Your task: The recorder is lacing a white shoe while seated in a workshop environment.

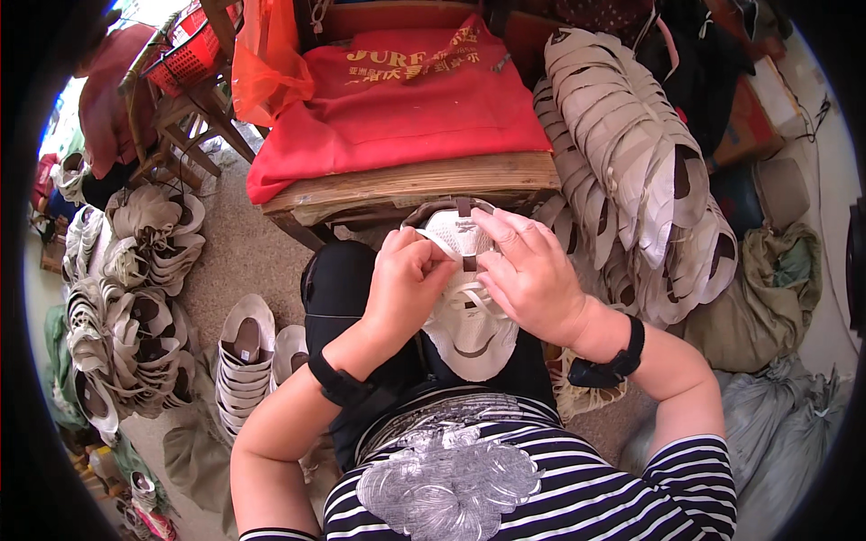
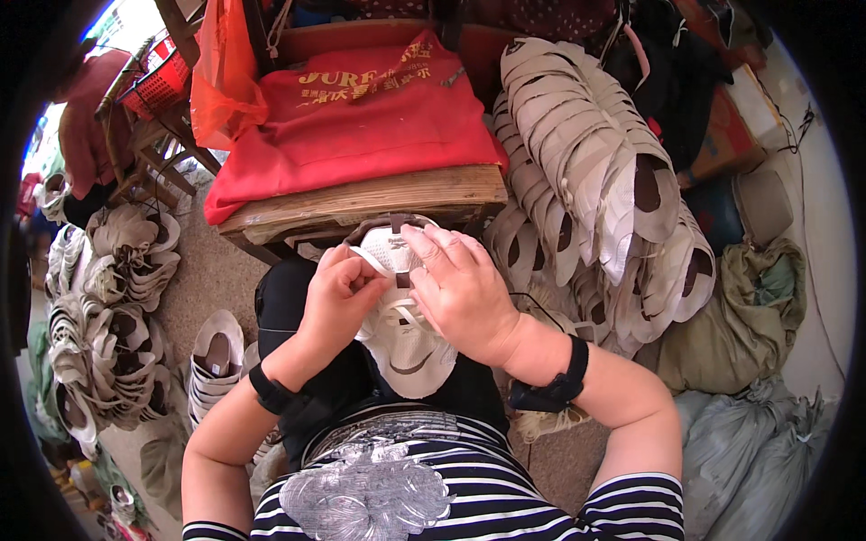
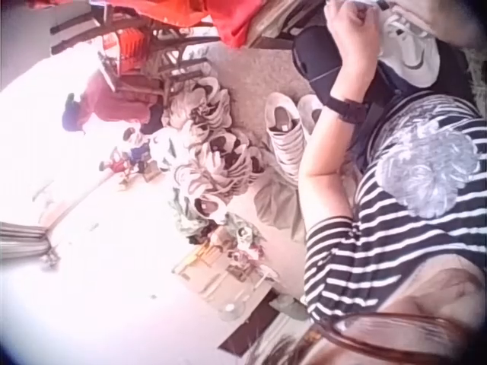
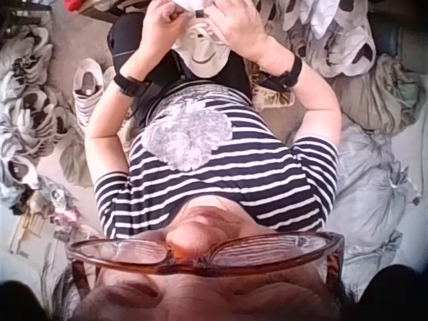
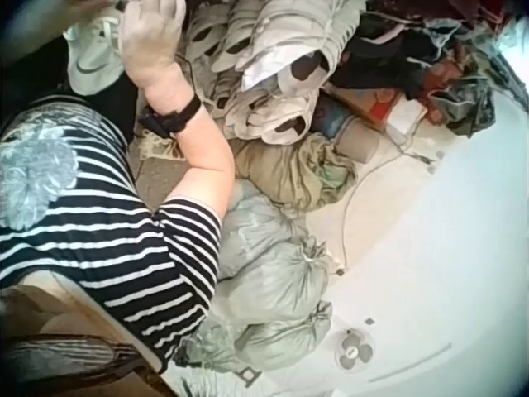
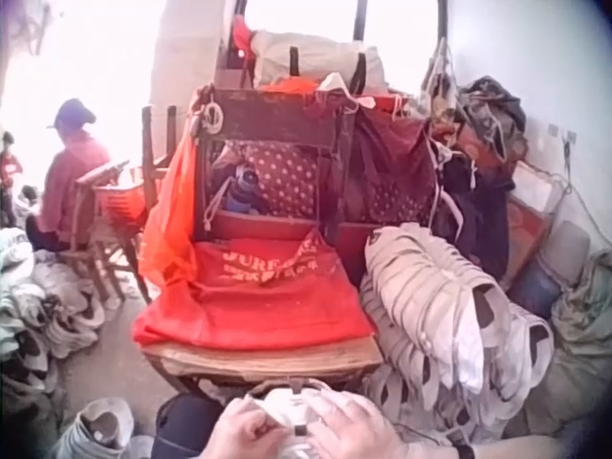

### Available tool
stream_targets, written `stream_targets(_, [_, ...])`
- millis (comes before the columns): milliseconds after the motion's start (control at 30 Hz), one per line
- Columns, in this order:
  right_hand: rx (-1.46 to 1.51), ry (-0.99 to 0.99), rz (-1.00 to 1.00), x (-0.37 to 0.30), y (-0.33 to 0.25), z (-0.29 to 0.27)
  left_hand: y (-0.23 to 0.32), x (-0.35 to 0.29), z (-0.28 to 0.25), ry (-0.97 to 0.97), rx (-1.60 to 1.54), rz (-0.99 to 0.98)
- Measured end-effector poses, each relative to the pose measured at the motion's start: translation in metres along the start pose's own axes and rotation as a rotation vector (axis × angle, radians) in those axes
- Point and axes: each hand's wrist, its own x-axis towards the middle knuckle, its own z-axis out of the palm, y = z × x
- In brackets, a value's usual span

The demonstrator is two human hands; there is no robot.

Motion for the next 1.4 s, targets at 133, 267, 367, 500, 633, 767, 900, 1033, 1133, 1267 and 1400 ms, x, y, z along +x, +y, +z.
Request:
stream_targets(133, [-0.034,0.021,0.040,0.000,-0.002,0.006,0.005,0.001,0.001,0.008,0.026,0.063])
stream_targets(267, [0.090,-0.029,0.132,-0.002,-0.001,0.005,0.019,0.002,-0.010,0.050,0.092,0.112])
stream_targets(367, [0.150,-0.035,0.164,-0.002,-0.001,0.007,0.017,0.003,-0.007,0.067,0.229,0.187])
stream_targets(500, [0.304,0.019,0.210,-0.006,0.006,0.018,0.018,-0.002,0.005,0.021,0.206,0.062])
stream_targets(633, [0.436,0.060,0.254,-0.008,0.009,0.023,0.020,-0.004,0.003,-0.015,0.205,0.050])
stream_targets(767, [0.465,0.087,0.271,-0.010,0.008,0.026,0.020,-0.005,0.002,0.007,0.190,0.198])
stream_targets(900, [0.483,0.078,0.256,-0.006,0.012,0.026,0.019,-0.004,0.001,-0.025,0.129,0.141])
stream_targets(1033, [0.145,0.167,0.116,-0.002,0.015,0.008,0.022,-0.015,-0.012,0.037,-0.009,0.037])
stream_targets(1133, [-0.074,0.359,0.240,-0.007,0.044,-0.025,0.014,-0.036,-0.024,0.007,0.033,0.033])
stream_targets(1267, [0.698,0.427,0.697,-0.022,0.062,-0.025,0.009,-0.049,-0.017,-0.075,0.106,0.057])
stream_targets(1400, [1.676,0.447,0.937,-0.007,0.041,-0.031,0.008,-0.048,-0.013,-0.033,0.087,0.153])
